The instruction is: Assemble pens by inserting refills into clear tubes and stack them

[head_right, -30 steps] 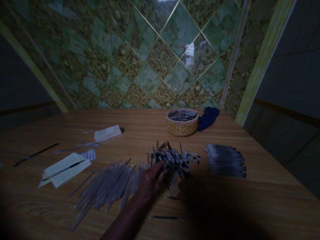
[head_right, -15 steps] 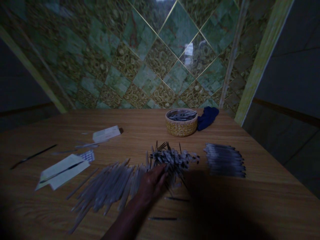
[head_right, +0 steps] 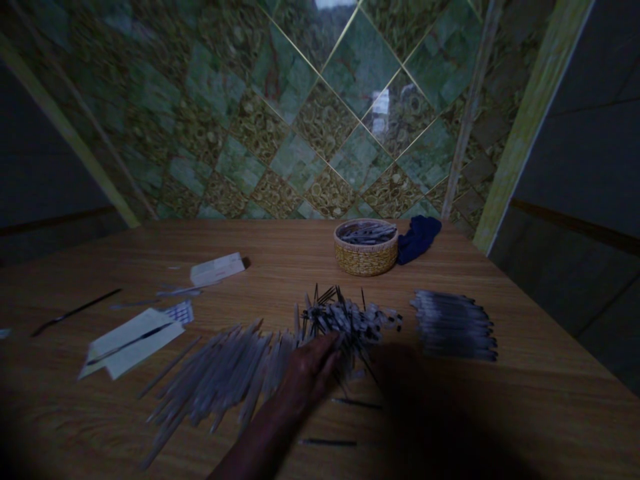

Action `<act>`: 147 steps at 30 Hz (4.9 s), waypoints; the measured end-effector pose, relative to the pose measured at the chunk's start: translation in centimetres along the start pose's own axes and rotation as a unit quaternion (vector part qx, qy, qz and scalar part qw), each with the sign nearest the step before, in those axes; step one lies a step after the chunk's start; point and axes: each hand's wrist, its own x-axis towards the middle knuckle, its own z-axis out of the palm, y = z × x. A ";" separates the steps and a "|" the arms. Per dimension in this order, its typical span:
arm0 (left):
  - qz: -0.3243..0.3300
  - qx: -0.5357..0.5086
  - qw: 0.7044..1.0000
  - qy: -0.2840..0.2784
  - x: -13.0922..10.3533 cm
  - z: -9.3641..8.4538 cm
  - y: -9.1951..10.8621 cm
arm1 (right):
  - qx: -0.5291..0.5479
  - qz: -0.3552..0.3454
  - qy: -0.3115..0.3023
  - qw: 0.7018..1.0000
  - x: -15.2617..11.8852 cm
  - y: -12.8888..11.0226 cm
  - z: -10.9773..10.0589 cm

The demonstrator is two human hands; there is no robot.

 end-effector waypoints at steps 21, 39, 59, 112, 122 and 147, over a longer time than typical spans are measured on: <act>0.009 0.003 0.997 -0.076 0.4 -1.0 1.8 | 0.294 -0.073 0.121 0.945 0.1 -0.3 -3.8; 0.025 0.021 0.998 -0.062 0.4 -0.8 1.8 | 0.240 -0.102 0.115 0.958 0.2 -0.3 -3.7; -0.031 -0.139 0.981 -0.128 0.6 -1.2 2.4 | 0.271 -0.068 0.041 0.959 -1.3 -0.3 -4.2; -0.007 -0.076 0.977 -0.199 0.2 -1.2 3.1 | 0.254 -0.033 -0.001 0.967 -2.8 0.3 -1.7; -0.007 -0.079 0.981 -0.177 0.2 -1.2 3.2 | 0.183 -0.035 0.011 0.982 -2.7 -0.2 -1.7; 0.008 -0.105 0.980 -0.167 0.0 -1.0 3.2 | 0.203 -0.019 0.006 0.979 -3.5 0.1 -1.3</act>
